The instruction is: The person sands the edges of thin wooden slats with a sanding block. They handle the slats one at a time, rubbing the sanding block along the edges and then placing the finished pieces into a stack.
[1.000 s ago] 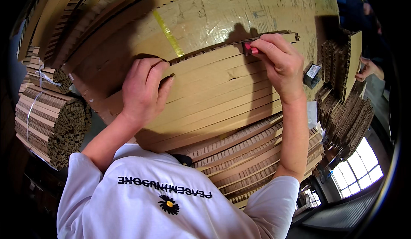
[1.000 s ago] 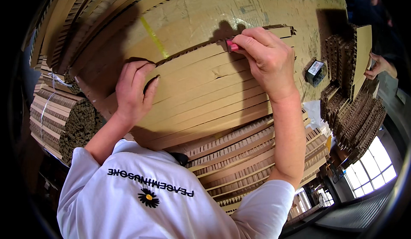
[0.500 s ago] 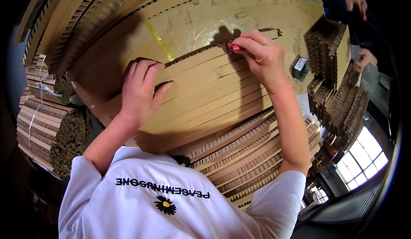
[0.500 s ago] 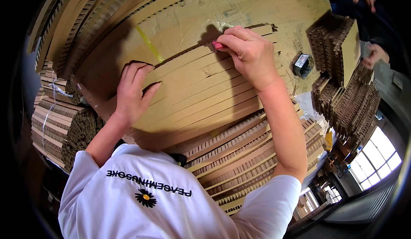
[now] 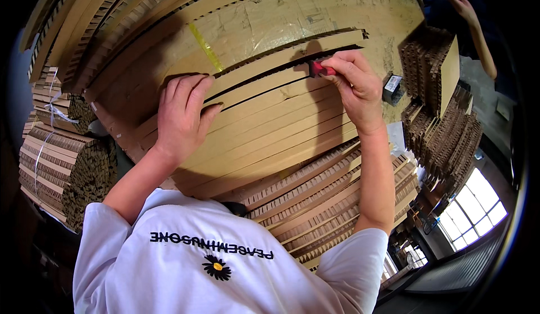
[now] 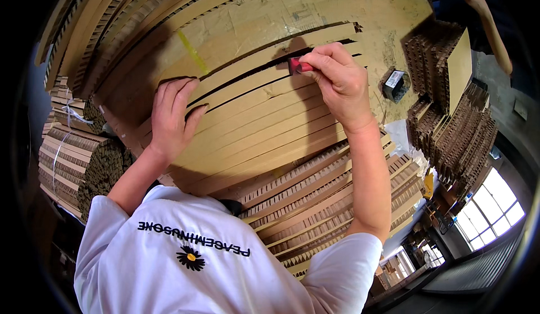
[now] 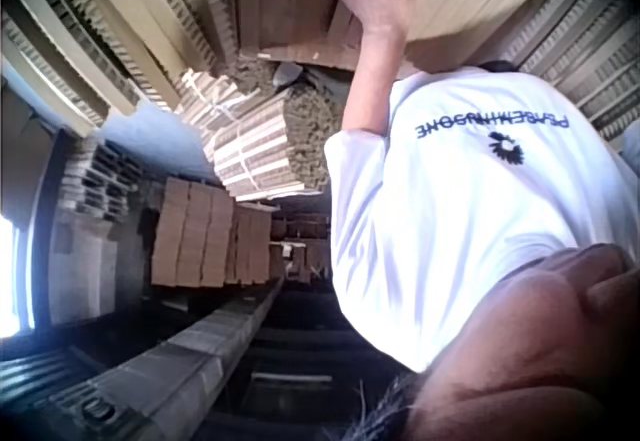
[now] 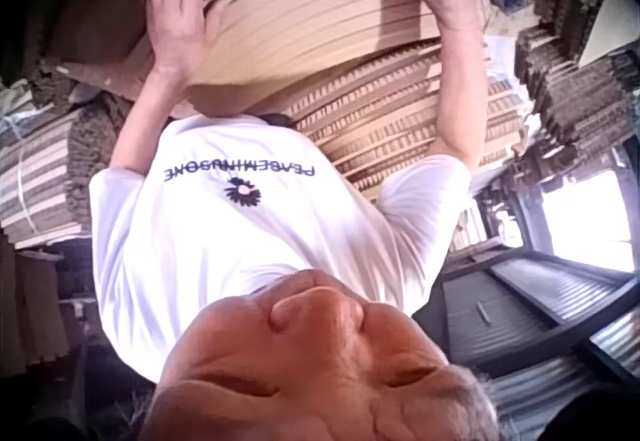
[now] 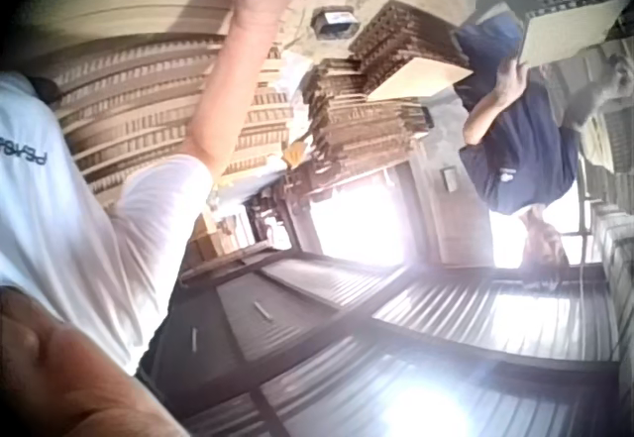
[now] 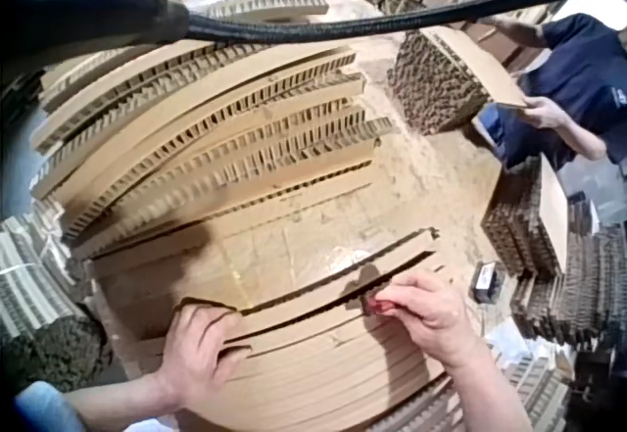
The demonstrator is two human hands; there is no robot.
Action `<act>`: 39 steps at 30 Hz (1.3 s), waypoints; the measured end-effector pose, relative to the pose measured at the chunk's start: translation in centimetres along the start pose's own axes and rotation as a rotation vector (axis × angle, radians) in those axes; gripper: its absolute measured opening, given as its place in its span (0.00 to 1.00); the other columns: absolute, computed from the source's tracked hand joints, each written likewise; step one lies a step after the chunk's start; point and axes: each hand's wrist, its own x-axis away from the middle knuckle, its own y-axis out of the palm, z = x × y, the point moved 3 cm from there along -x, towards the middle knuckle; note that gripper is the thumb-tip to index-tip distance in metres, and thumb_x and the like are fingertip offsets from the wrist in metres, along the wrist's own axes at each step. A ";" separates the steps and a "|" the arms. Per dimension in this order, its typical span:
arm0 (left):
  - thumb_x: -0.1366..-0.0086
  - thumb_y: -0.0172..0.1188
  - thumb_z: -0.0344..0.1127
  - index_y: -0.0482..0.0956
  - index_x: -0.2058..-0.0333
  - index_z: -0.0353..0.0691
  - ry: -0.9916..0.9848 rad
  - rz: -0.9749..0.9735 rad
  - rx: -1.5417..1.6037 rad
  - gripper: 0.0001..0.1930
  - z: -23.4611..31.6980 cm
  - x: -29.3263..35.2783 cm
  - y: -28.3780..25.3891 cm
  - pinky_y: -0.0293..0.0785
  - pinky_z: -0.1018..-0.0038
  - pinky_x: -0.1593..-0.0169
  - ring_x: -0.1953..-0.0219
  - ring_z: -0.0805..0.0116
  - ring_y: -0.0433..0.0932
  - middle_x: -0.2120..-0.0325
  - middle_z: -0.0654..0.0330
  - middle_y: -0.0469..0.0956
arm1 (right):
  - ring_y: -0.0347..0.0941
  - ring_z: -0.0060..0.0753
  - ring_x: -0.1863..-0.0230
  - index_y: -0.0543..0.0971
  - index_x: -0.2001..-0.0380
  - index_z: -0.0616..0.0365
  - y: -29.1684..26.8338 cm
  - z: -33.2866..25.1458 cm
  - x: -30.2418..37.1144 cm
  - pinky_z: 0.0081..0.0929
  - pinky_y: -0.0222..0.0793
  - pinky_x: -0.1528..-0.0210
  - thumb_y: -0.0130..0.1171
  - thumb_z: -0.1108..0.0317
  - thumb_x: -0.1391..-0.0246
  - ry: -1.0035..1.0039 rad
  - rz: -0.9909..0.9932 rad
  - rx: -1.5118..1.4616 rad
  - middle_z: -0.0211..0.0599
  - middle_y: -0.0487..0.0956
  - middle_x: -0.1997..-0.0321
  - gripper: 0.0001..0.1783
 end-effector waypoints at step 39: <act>0.46 0.71 0.24 0.77 0.41 0.40 0.132 -0.238 0.056 0.31 -0.5 -0.9 -1.5 0.76 0.54 0.46 0.47 0.43 0.76 0.44 0.45 0.74 | 0.82 0.37 0.63 0.85 0.63 0.53 1.0 -0.4 -0.6 0.28 0.77 0.64 0.72 0.76 0.50 -0.035 -0.095 0.355 0.33 0.84 0.63 0.10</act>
